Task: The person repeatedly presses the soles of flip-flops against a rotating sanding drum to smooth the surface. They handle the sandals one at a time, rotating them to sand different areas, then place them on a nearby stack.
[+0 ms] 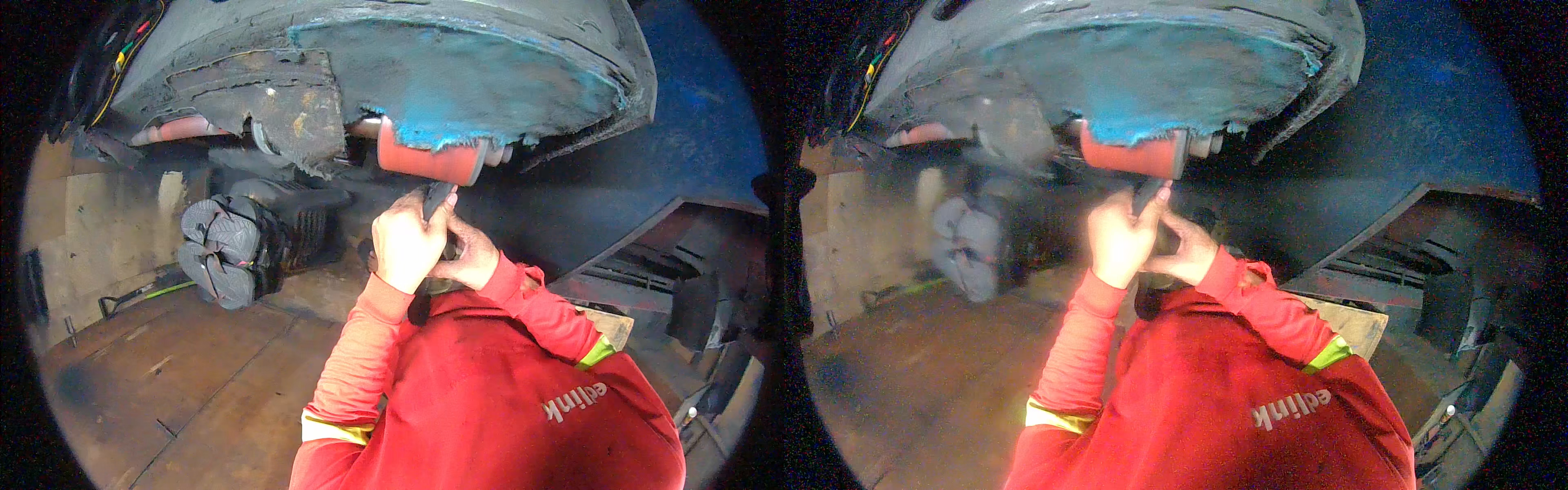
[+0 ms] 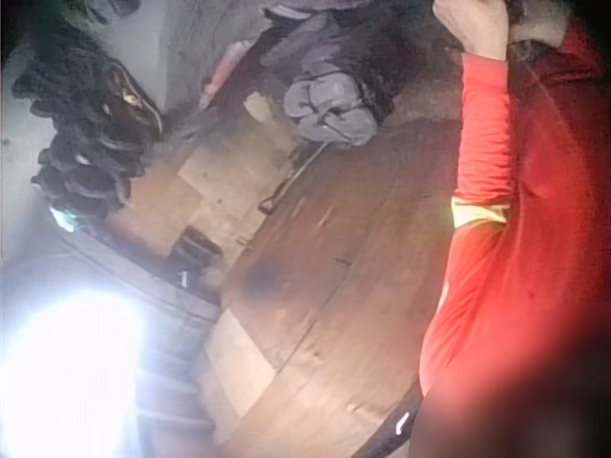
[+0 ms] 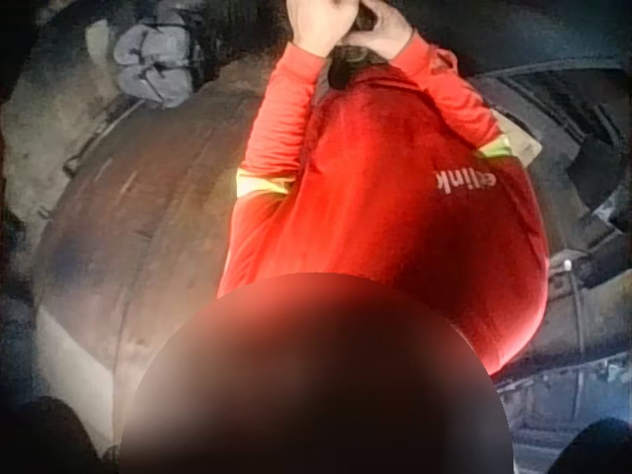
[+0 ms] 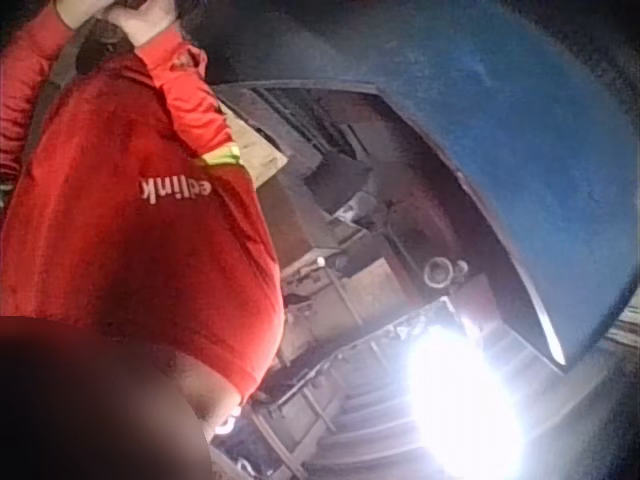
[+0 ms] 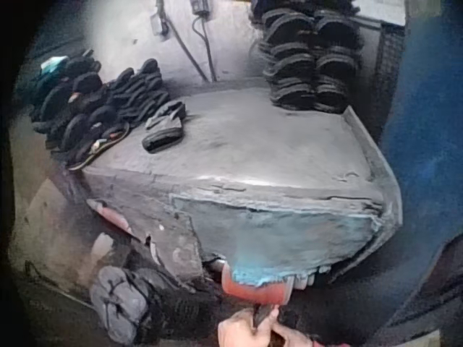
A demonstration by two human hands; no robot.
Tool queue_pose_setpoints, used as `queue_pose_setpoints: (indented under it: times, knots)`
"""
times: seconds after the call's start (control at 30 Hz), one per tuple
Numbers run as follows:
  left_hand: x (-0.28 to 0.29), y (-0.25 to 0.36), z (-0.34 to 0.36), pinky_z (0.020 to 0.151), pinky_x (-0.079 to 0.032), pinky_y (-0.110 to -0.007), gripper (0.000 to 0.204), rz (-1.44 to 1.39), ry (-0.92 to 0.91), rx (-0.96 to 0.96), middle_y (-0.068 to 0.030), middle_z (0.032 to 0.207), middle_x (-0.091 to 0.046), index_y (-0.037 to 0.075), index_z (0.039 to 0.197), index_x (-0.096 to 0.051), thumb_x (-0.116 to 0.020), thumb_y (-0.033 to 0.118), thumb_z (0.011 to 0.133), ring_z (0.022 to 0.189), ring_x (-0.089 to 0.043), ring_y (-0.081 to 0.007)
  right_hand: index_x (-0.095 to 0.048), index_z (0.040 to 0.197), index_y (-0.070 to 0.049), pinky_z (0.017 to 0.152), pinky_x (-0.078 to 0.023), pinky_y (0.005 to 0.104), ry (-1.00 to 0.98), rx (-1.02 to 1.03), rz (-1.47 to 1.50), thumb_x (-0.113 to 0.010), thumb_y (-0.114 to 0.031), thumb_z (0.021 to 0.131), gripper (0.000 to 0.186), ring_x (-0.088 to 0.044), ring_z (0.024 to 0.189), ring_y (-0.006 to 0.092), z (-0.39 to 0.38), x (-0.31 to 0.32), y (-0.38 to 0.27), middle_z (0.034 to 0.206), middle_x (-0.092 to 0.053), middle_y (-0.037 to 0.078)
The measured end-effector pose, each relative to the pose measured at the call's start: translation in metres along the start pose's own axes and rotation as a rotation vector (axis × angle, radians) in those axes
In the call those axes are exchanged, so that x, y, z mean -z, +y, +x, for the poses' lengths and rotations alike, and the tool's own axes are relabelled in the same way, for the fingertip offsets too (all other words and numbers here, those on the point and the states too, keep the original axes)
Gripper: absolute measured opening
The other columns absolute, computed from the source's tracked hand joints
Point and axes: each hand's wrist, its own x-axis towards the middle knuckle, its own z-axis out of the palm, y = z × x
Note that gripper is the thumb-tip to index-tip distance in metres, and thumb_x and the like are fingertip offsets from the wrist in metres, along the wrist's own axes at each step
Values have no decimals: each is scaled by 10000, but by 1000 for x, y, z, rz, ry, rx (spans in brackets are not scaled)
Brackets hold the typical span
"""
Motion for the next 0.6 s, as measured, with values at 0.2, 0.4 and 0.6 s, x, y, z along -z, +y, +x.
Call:
queue_pose_setpoints:
  times: [0.2,0.4,0.6]
  knots:
    - [1,-1,-11,689,-561,-415,240,-145,13,51,-174,886,-730,43,989,-741,-715,262,893,810,-717,-360,-404,1496,-6,1180,-316,366,-73,-13,-198,-873,-259,726,936,-447,1398,273,-8,8,-19,1468,-512,185]
    - [6,6,-19,754,-569,-381,220,-329,57,79,-150,968,-744,75,1059,-751,-710,228,907,892,-729,-332,-425,1458,-13,1108,-394,359,10,194,-446,-846,-141,737,844,-509,1301,220,-12,0,-22,1400,-547,119]
    - [21,4,-16,760,-566,-393,255,-240,4,101,-183,995,-735,66,1078,-747,-721,244,896,898,-725,-352,-371,1507,-9,1174,-317,378,-48,-40,41,-842,-194,722,935,-429,1395,267,-11,-21,-24,1470,-498,164]
